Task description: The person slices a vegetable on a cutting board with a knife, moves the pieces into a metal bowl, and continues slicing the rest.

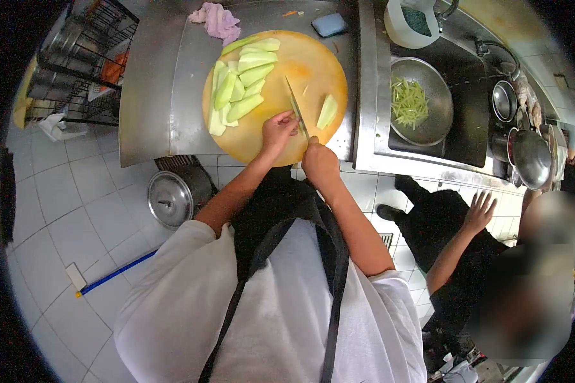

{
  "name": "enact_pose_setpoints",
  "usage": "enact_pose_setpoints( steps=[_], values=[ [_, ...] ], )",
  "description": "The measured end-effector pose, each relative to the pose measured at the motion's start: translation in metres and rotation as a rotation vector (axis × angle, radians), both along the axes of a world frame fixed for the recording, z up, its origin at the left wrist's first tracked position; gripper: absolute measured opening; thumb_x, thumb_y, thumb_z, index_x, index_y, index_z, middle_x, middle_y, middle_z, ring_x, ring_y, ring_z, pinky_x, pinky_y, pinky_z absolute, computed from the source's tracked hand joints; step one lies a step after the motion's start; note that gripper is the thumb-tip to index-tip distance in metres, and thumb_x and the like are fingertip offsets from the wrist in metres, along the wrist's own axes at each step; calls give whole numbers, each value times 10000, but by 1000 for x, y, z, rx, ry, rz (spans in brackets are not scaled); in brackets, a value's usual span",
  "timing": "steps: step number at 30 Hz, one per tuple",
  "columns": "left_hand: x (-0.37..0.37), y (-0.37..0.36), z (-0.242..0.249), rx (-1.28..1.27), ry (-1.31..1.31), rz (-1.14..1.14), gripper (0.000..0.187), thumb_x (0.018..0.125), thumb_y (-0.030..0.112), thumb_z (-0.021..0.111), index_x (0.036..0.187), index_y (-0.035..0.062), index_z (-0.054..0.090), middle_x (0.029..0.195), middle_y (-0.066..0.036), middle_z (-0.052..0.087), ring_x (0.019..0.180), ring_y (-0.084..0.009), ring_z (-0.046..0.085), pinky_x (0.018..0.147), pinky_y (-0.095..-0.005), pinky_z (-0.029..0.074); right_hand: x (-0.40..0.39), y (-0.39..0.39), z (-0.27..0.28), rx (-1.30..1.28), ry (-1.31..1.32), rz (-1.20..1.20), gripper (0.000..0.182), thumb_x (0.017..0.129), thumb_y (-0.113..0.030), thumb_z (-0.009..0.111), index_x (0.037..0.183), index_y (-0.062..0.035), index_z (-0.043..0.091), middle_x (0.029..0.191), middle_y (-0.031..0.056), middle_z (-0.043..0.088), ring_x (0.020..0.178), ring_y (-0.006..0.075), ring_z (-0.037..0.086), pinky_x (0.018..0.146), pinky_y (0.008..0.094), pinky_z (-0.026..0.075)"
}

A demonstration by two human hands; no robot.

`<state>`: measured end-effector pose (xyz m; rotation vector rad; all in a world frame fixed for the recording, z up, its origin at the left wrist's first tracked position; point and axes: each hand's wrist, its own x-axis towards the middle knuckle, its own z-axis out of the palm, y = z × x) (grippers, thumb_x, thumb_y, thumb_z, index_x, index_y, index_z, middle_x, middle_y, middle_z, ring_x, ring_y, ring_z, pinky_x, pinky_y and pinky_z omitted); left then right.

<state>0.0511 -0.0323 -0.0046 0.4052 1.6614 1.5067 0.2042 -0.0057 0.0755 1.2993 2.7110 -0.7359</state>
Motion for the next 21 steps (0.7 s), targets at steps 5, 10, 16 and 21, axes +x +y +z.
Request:
enact_pose_setpoints(
  steps=[5,10,16,21],
  values=[
    [-1,-1,4,1,-29,4,381,911,111,772,1213,-99,677,846,-70,705,685,-107,668,608,-237,544,-6,4,-5,-11,12,-4,132,909,-94,588,941,28,549,731,255,693,686,409,724,626,484,596],
    [-2,2,3,-4,-71,13,381,909,109,773,1215,-92,663,886,-85,711,728,-124,688,631,-255,570,-17,0,-16,-13,9,-33,133,906,-90,575,937,35,542,715,263,682,666,430,710,604,494,585],
    [-4,6,-7,-41,24,-14,397,898,75,769,1225,-84,611,923,-103,687,748,-165,699,661,-294,594,-13,2,-18,-42,16,-61,123,890,-74,592,956,15,539,735,256,697,716,431,722,662,500,592],
    [-6,11,-3,-110,132,-19,386,898,120,766,1207,-65,628,829,-106,690,630,-153,678,579,-289,544,13,-6,-10,-74,185,-173,151,967,-141,569,960,6,534,719,271,672,688,458,690,632,551,556]
  ],
)
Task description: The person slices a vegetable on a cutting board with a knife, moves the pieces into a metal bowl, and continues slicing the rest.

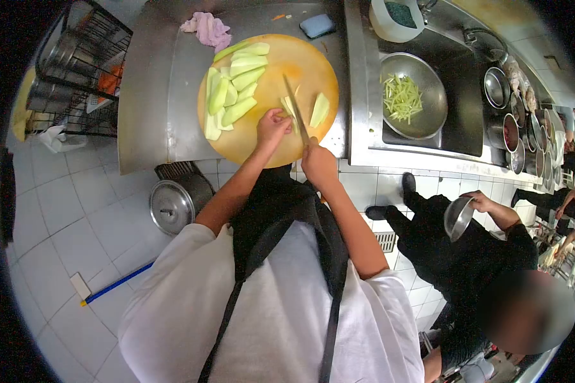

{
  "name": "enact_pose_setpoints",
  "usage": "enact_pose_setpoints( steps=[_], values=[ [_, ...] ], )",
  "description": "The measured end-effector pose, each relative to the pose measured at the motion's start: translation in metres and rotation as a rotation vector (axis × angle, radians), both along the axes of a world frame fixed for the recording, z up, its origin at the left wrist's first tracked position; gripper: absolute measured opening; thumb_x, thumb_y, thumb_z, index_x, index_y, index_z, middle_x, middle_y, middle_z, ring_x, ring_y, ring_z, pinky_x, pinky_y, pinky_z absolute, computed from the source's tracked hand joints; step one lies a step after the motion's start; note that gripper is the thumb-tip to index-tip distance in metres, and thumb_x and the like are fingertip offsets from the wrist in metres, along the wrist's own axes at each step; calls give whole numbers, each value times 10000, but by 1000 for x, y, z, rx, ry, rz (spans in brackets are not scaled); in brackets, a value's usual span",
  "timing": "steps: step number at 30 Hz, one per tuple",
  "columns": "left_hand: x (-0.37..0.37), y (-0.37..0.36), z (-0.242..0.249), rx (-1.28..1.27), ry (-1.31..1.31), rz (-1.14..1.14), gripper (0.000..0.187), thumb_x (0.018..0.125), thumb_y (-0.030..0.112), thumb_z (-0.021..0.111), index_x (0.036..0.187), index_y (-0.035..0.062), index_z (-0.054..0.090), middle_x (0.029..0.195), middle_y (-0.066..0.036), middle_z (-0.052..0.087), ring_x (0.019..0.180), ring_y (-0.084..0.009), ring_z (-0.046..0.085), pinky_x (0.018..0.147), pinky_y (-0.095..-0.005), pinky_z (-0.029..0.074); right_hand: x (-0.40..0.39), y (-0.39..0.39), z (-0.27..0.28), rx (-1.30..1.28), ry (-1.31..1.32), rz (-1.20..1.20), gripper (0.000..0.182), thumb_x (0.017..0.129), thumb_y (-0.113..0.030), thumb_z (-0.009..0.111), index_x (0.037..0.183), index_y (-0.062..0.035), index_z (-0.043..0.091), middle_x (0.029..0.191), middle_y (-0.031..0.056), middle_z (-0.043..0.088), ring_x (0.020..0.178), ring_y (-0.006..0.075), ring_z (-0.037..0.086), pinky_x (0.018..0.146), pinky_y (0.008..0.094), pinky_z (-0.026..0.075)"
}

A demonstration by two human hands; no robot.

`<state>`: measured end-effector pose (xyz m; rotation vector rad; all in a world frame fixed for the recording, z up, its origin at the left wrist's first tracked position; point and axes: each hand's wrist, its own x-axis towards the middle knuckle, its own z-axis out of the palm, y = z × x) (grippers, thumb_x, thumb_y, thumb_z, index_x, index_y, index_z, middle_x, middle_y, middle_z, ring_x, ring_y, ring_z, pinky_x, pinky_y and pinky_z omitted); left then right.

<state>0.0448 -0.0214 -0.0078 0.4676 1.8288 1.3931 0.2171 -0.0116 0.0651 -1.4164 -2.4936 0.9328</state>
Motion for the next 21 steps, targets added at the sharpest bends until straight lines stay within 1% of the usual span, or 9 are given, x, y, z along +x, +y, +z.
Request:
enact_pose_setpoints(
  steps=[3,6,9,12,15,18,20,21],
  values=[
    [-9,-2,28,-86,53,-111,433,862,99,769,1251,-28,627,953,-124,704,805,-214,719,667,-335,571,23,-1,23,38,72,-127,187,1002,-179,562,962,1,527,703,281,654,681,481,668,621,577,530],
    [-24,-2,69,7,1084,-419,454,817,86,769,1251,31,648,1073,-121,658,1067,-298,667,942,-429,550,49,1,33,24,108,-196,197,1010,-188,569,964,-3,521,693,287,644,683,498,654,617,593,509],
    [-57,21,51,338,1218,-840,479,755,85,778,1225,85,686,1156,-92,643,1214,-333,568,1064,-476,437,68,-5,29,-14,128,-220,216,1014,-204,576,963,-3,517,700,298,639,690,513,643,618,604,495],
    [-70,41,54,266,1178,-1110,424,742,99,798,1157,99,708,1115,-85,650,1190,-315,578,1046,-474,439,74,-15,32,-31,94,-219,217,1011,-206,578,960,-4,521,721,306,641,706,518,641,638,609,495],
    [-80,58,62,112,1141,-1304,367,704,116,827,1054,97,721,1087,-81,652,1166,-309,590,1011,-455,461,73,-25,22,-31,116,-230,217,1005,-208,586,953,-5,528,747,307,648,730,521,643,667,611,497],
    [-83,68,61,120,1101,-1363,325,677,121,839,976,83,717,1018,-85,665,1094,-316,631,930,-445,502,69,-25,27,-34,139,-258,220,998,-211,594,949,-4,541,772,303,659,751,519,646,687,608,499],
    [-84,70,59,201,1105,-1414,323,669,122,841,968,84,724,979,-91,671,1027,-324,655,867,-444,523,66,-22,36,-49,125,-298,222,996,-213,597,950,-2,548,787,302,664,760,517,648,690,601,501],
    [-86,73,59,243,1106,-1441,323,665,122,842,964,84,727,959,-94,674,994,-328,667,836,-443,533,65,-20,34,-21,153,-332,226,1003,-211,592,936,-2,540,747,277,660,709,483,655,649,572,501]
  ],
)
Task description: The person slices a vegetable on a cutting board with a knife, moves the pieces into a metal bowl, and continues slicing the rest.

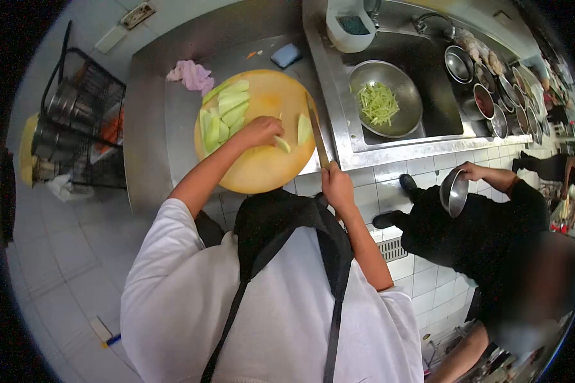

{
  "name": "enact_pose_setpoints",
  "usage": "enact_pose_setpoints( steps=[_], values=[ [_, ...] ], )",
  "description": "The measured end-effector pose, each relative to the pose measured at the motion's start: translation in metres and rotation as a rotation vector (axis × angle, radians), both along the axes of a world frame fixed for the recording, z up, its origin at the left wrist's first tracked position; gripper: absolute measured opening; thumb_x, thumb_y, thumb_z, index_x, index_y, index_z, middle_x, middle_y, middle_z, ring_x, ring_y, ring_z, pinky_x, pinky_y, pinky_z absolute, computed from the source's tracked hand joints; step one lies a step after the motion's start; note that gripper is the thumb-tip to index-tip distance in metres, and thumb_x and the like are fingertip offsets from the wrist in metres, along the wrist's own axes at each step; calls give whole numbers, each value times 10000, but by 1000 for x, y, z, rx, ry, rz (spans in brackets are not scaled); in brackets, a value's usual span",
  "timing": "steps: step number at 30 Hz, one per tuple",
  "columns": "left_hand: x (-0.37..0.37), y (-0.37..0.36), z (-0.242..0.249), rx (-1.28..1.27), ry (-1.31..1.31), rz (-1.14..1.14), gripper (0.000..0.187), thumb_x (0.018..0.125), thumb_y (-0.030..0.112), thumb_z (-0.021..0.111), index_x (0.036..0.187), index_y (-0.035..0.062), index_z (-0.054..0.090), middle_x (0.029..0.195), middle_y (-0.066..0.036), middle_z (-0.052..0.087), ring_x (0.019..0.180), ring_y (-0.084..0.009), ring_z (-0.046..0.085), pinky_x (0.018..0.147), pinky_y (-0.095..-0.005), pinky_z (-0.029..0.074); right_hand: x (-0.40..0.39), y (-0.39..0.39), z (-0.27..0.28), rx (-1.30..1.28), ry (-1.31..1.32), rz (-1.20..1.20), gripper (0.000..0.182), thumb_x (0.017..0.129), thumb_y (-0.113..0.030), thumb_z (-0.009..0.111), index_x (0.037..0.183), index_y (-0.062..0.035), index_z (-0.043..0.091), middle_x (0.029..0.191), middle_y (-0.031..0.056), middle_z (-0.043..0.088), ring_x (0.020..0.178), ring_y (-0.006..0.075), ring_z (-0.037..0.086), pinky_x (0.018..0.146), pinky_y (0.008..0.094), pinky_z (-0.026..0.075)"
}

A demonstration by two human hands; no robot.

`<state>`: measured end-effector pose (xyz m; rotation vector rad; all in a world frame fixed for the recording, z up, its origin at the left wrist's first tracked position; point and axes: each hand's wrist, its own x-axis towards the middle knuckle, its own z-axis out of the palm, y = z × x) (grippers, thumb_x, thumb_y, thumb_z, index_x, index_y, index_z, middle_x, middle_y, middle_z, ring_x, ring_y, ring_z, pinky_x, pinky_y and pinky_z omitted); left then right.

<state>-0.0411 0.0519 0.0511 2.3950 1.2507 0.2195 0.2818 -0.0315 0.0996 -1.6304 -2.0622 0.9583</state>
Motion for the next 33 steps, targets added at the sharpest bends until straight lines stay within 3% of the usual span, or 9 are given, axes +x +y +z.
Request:
enact_pose_setpoints(
  steps=[3,6,13,16,22,26,29,33],
  values=[
    [1,17,12,117,49,-101,297,702,114,814,955,69,665,922,-109,674,947,-351,673,791,-464,537,0,-2,-20,50,-10,-114,248,1022,-214,579,906,0,534,663,203,661,556,358,670,531,470,498],
    [10,41,41,138,10,-127,289,733,99,792,956,64,612,933,-120,670,956,-366,668,783,-483,530,-2,-11,-19,28,28,-185,251,1026,-218,575,917,5,539,675,204,665,547,357,665,516,463,491],
    [1,61,27,161,-51,-317,434,755,132,793,1107,79,544,1076,-138,654,984,-386,662,809,-496,527,-23,-48,-5,30,-45,-284,220,1012,-199,583,932,4,556,717,233,671,659,443,668,598,533,499],
    [-12,28,2,361,-158,-277,477,748,157,808,1117,54,524,1087,-161,633,1028,-387,651,832,-499,520,-36,-64,6,-12,-85,-280,197,991,-179,608,921,-5,548,744,268,662,722,493,652,650,578,501],
    [-6,-48,1,-102,-106,159,440,757,178,818,1061,15,544,964,-197,632,985,-410,653,811,-508,530,-54,-86,0,-5,-220,-148,214,965,-206,643,922,-22,544,687,245,654,673,464,665,624,566,528],
    [10,-79,-10,-156,-263,514,402,765,184,831,992,9,549,957,-210,633,958,-415,648,789,-509,521,-63,-92,-8,-24,-278,-107,228,962,-233,645,926,-31,544,688,250,653,672,466,663,612,571,524],
    [18,-76,-27,-335,-375,678,383,766,161,831,992,7,563,959,-198,637,951,-405,648,776,-507,517,-70,-94,-7,1,-293,-101,223,962,-232,640,926,-34,544,683,252,650,663,469,658,600,572,519],
    [14,-73,-28,-172,-445,705,340,766,118,817,1010,15,604,990,-181,643,945,-394,654,791,-480,530,-82,-104,-2,22,-328,-84,206,960,-206,634,913,-28,541,656,253,638,632,468,653,576,563,519]
  ],
)
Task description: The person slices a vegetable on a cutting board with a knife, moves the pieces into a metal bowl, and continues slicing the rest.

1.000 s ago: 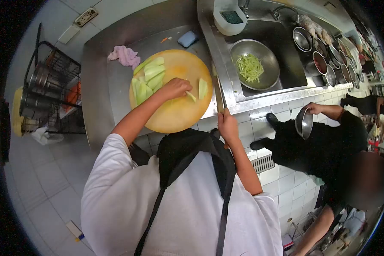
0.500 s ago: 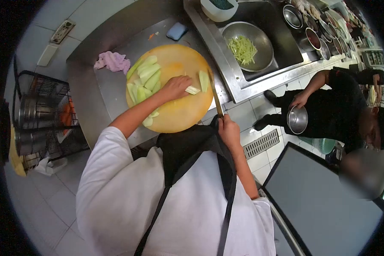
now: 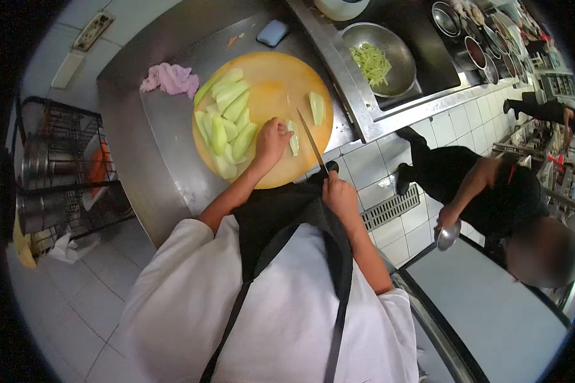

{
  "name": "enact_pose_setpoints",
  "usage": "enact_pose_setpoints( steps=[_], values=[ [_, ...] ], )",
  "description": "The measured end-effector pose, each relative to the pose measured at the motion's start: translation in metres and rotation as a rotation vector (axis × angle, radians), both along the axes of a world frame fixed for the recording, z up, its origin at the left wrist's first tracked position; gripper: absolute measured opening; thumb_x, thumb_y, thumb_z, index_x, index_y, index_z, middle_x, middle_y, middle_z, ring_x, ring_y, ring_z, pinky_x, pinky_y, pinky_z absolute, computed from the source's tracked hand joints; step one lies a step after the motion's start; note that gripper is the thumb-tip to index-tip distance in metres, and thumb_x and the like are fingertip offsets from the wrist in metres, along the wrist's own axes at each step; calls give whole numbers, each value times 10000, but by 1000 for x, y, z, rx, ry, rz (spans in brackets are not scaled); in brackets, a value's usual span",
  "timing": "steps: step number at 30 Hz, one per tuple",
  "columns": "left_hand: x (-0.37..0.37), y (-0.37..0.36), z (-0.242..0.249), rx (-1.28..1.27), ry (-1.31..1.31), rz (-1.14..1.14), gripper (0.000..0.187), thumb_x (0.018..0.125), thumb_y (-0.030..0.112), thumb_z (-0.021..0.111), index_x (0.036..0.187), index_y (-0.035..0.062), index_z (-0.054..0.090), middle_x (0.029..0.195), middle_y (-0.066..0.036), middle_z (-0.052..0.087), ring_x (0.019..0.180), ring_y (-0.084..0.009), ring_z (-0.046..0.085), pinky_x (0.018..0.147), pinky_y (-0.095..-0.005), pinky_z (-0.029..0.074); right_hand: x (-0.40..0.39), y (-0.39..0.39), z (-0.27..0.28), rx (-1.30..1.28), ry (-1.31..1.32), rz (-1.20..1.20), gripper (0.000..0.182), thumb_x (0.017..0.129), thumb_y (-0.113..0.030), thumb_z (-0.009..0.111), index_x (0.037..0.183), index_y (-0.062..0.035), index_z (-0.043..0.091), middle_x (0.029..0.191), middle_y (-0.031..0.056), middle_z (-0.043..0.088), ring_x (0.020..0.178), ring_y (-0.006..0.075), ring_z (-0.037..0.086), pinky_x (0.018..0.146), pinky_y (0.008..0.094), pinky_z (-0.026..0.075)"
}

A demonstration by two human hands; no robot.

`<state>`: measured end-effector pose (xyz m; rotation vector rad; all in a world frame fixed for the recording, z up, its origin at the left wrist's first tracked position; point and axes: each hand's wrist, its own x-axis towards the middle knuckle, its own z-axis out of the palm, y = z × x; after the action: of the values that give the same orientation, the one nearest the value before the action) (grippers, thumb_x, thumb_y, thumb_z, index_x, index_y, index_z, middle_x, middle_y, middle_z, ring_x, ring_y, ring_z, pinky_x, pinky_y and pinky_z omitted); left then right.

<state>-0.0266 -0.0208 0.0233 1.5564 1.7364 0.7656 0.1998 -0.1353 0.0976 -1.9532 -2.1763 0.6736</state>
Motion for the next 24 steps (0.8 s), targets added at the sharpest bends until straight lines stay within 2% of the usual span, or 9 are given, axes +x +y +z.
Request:
enact_pose_setpoints(
  steps=[5,8,10,14,17,20,24],
  values=[
    [16,0,-3,161,-109,43,374,758,56,796,1108,31,666,1073,-163,630,939,-377,665,836,-447,546,1,-8,-5,-9,-46,55,165,945,-160,620,900,-30,529,657,231,652,615,432,670,567,534,540],
    [21,2,-2,105,-84,22,389,755,33,785,1132,29,692,1105,-152,623,949,-364,669,842,-440,547,3,-12,-1,19,-38,53,155,944,-145,613,895,-28,525,663,230,655,607,426,670,564,530,540],
    [22,2,1,73,-85,14,379,754,28,781,1126,27,705,1099,-146,627,956,-356,671,836,-434,548,1,-13,5,6,-36,46,132,948,-127,583,888,-26,522,671,238,657,614,424,678,565,531,544],
    [22,4,-7,95,-84,19,340,755,26,778,1092,24,728,1094,-139,634,947,-344,676,828,-432,548,3,-12,-28,-39,-35,70,96,936,-97,548,897,-15,517,684,246,664,643,437,687,573,532,550],
    [21,4,-15,165,29,-8,272,768,51,787,1037,23,752,1004,-109,657,775,-252,694,759,-391,558,-17,14,-44,-22,-14,68,86,924,-86,542,916,-4,518,699,249,673,662,442,693,586,530,557],
    [21,-1,-13,187,26,19,201,793,73,785,984,14,757,1009,-118,668,770,-260,697,753,-397,557,-28,34,-34,-22,4,73,98,920,-93,550,935,0,523,710,249,678,669,442,697,604,532,562],
    [20,7,-8,154,-42,93,194,840,103,780,1005,8,740,928,-131,711,758,-258,715,724,-374,565,-17,35,-29,-32,9,56,101,930,-107,553,942,-10,530,699,242,677,661,435,698,615,539,563]
  ],
)
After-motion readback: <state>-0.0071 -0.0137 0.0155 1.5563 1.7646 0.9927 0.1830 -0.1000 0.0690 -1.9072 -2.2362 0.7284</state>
